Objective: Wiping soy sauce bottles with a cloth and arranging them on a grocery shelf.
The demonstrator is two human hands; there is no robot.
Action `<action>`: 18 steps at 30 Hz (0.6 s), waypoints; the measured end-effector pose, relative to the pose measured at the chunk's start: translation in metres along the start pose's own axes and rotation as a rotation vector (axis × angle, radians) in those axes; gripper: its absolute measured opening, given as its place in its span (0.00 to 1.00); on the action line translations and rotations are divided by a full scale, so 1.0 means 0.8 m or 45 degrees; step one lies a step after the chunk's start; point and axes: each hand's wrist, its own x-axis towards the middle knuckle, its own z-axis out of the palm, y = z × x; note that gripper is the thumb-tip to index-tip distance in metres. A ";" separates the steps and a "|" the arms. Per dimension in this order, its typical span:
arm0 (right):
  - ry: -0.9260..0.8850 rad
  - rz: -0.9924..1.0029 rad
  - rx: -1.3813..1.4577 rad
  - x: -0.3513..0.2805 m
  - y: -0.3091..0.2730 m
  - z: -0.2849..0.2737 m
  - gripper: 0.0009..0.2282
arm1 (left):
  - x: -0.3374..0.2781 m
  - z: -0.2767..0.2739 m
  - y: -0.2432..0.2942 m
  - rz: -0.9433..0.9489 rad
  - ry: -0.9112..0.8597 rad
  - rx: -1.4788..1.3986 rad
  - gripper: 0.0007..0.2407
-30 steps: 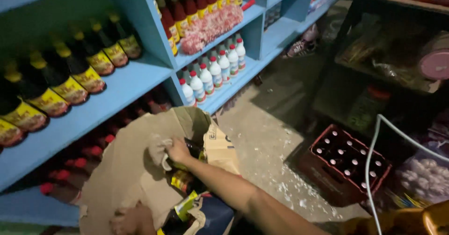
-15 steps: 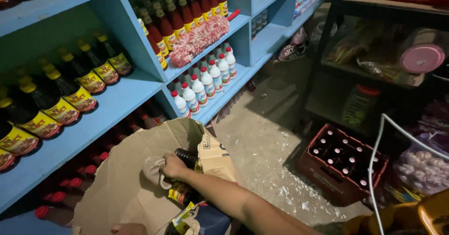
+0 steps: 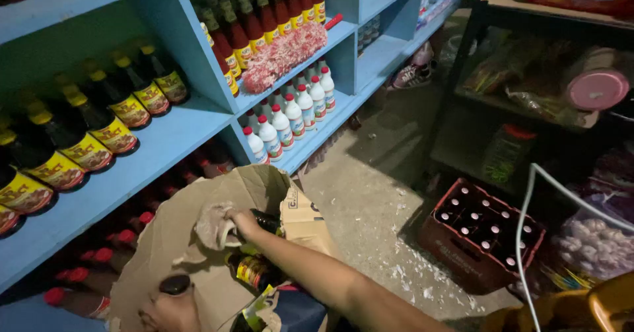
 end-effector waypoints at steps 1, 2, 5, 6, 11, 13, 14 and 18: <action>-0.074 -0.002 0.124 0.009 0.013 0.001 0.14 | 0.009 -0.021 0.036 0.044 -0.023 -0.048 0.28; -0.149 -0.003 0.247 0.019 0.026 0.001 0.13 | 0.004 -0.038 0.069 0.087 -0.045 -0.096 0.29; -0.443 0.120 0.406 -0.041 -0.064 0.006 0.16 | 0.000 -0.106 0.103 0.139 0.027 -0.393 0.28; -0.442 0.128 0.408 -0.064 -0.084 0.017 0.16 | 0.001 -0.101 0.103 0.138 0.022 -0.386 0.28; -0.706 0.003 0.725 -0.073 -0.044 0.057 0.20 | -0.016 -0.076 0.133 0.294 0.118 -1.679 0.25; -0.641 -0.102 0.282 -0.137 -0.114 0.063 0.24 | 0.010 -0.045 0.116 0.258 0.112 -1.718 0.24; -0.562 -0.212 -0.154 -0.171 -0.148 0.068 0.28 | -0.004 -0.013 0.091 0.234 0.104 -1.757 0.24; -0.424 -0.372 -0.606 -0.250 -0.215 0.086 0.35 | -0.013 0.004 0.052 0.131 0.090 -1.894 0.21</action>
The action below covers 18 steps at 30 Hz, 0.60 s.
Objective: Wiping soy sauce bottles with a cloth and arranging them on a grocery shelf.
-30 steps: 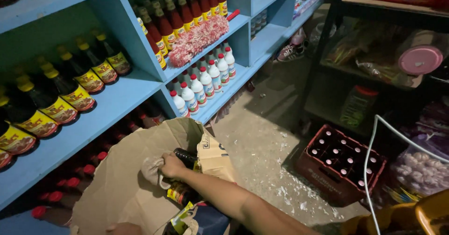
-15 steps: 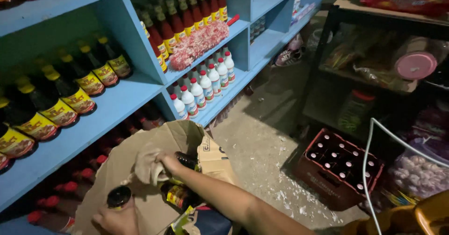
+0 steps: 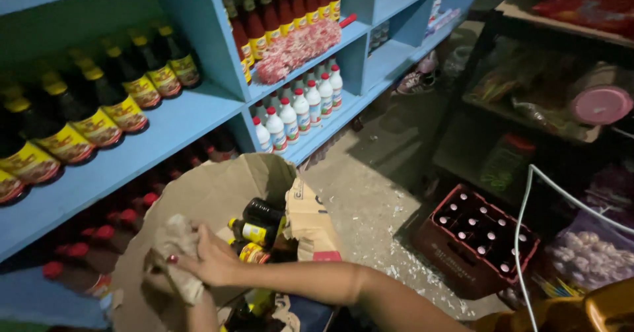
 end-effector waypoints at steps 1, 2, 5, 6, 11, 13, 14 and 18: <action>0.084 -0.064 -0.084 -0.002 -0.005 0.002 0.36 | 0.002 0.001 0.009 -0.018 0.008 -0.029 0.20; 0.168 -0.127 -0.168 -0.003 -0.010 0.003 0.38 | 0.003 0.003 0.018 -0.037 0.016 -0.059 0.19; 0.263 -0.172 -0.228 0.008 -0.004 -0.001 0.35 | -0.001 0.040 0.075 -0.106 0.038 -0.139 0.18; 0.256 -0.165 -0.225 0.023 0.011 -0.004 0.35 | 0.001 0.057 0.088 -0.128 0.048 -0.172 0.17; 0.072 -0.165 0.052 0.100 0.213 0.019 0.18 | -0.012 0.086 0.133 -0.097 0.058 0.026 0.14; 0.025 -0.114 0.495 0.117 0.287 0.013 0.18 | -0.018 0.097 0.158 -0.005 0.006 0.075 0.13; 0.030 -0.031 0.919 0.128 0.325 0.015 0.18 | -0.020 0.100 0.168 0.074 -0.092 0.104 0.12; -0.431 0.794 1.292 0.057 0.214 -0.016 0.28 | -0.017 0.099 0.187 0.071 -0.031 0.107 0.14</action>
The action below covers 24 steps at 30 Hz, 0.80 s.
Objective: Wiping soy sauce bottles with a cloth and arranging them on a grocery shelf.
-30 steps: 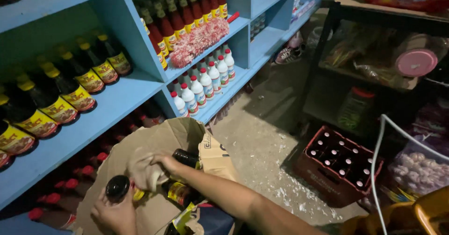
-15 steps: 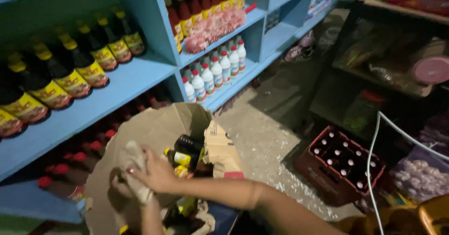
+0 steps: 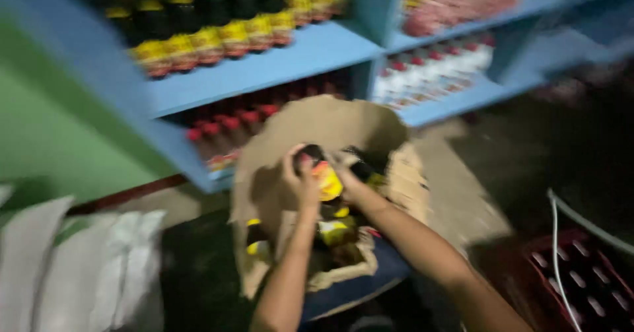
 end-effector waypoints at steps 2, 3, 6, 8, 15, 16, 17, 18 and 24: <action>0.106 -0.058 0.012 -0.003 -0.008 0.004 0.31 | 0.007 -0.005 -0.006 -0.017 0.060 -0.133 0.16; 0.082 -0.036 -0.011 -0.002 -0.015 0.021 0.31 | 0.016 -0.014 0.000 -0.007 0.097 -0.123 0.16; -0.038 -0.097 -0.067 0.000 -0.021 0.031 0.30 | 0.024 -0.030 0.010 -0.107 0.114 -0.238 0.18; 0.088 -0.568 -0.219 0.015 -0.024 0.005 0.27 | 0.030 -0.033 0.014 -0.088 0.144 -0.246 0.20; 0.097 -0.109 0.326 -0.040 -0.041 0.076 0.18 | 0.028 -0.025 0.034 0.062 0.463 -0.060 0.22; 0.010 -0.106 0.275 -0.045 -0.041 0.087 0.19 | 0.022 -0.021 0.038 0.098 0.459 -0.038 0.22; -0.076 -0.108 0.234 -0.049 -0.037 0.100 0.21 | 0.018 -0.020 0.043 0.135 0.445 -0.013 0.23; -0.079 -0.107 0.248 -0.042 -0.034 0.088 0.21 | 0.014 -0.015 0.044 0.138 0.435 -0.002 0.23; 0.474 -0.761 0.313 -0.023 -0.066 0.036 0.13 | 0.018 -0.011 -0.036 -0.493 0.076 -0.444 0.26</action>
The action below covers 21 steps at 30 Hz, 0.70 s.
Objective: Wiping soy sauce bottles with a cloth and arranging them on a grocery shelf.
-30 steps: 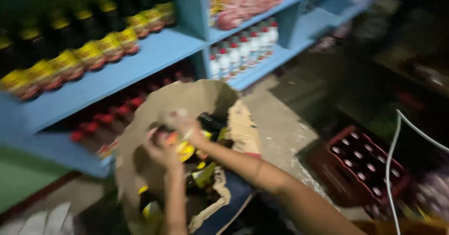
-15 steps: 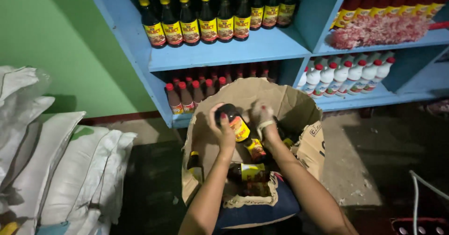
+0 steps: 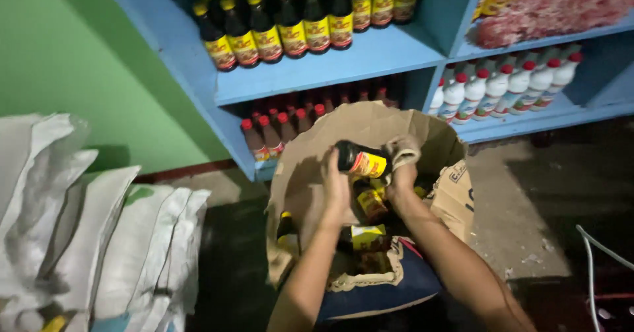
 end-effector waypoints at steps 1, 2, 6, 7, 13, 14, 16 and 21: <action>0.201 -0.039 -0.111 0.000 -0.020 0.004 0.13 | 0.015 -0.010 -0.012 -0.292 -0.126 -0.086 0.29; 0.403 -0.077 -0.218 0.000 -0.039 0.010 0.12 | 0.030 -0.020 -0.025 -0.584 -0.254 -0.167 0.33; 0.165 -0.464 -1.298 0.100 -0.039 -0.062 0.11 | 0.028 -0.008 0.036 -1.094 -0.599 -0.314 0.40; 0.007 -0.562 -0.812 0.106 -0.037 -0.067 0.11 | 0.022 -0.002 0.048 -1.239 -0.782 -0.382 0.38; -0.419 -1.558 -1.866 0.180 -0.026 -0.136 0.15 | 0.000 -0.030 -0.003 -1.562 -1.284 -0.602 0.29; -0.491 -1.680 -1.940 0.183 -0.028 -0.136 0.17 | -0.001 -0.036 -0.012 -1.542 -1.306 -0.555 0.27; -0.452 -1.720 -1.845 0.167 -0.031 -0.121 0.15 | -0.009 -0.027 -0.010 -1.392 -1.292 -0.337 0.25; -0.204 -1.638 -2.063 0.125 -0.040 -0.077 0.14 | -0.019 -0.005 -0.010 -0.632 -1.265 0.334 0.24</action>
